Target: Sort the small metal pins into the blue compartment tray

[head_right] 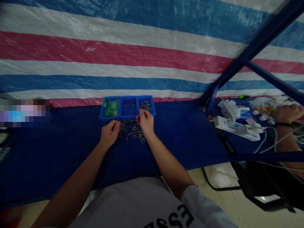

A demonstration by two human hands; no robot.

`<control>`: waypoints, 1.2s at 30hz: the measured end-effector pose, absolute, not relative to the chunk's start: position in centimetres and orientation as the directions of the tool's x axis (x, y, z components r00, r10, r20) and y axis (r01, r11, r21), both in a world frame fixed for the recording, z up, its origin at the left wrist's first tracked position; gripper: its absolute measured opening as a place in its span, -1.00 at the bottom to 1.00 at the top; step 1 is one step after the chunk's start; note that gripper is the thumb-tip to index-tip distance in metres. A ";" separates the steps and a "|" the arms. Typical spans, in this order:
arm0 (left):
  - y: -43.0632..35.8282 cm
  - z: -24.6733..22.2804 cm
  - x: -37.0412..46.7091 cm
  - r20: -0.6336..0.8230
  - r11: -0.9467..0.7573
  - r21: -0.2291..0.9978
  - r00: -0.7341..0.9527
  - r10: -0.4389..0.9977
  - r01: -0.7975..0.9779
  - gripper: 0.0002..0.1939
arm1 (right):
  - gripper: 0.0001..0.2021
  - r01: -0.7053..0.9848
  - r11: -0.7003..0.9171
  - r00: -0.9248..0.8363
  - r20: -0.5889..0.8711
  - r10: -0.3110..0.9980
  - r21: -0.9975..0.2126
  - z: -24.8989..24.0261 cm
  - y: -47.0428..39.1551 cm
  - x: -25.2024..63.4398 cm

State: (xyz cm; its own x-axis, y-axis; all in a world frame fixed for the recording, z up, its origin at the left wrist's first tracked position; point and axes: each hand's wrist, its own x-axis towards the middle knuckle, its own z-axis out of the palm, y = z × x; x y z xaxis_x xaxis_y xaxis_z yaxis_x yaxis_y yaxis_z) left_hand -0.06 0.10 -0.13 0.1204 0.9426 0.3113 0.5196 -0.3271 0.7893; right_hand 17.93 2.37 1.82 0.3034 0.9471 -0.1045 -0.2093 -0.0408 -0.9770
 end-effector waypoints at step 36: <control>0.1 -0.1 -0.1 0.309 -0.329 0.765 0.132 0.942 0.553 -0.71 | -0.66 0.757 0.333 -0.288 0.170 0.942 -0.563 1.6 0.3 17.0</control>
State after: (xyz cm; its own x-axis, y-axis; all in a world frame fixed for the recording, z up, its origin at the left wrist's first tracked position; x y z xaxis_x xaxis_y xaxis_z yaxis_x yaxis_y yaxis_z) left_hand -0.08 0.15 -0.10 0.1322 0.9418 0.3090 0.5535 -0.3288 0.7653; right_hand 16.96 0.33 1.64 -0.2877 0.9425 0.1702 0.7568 0.3326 -0.5626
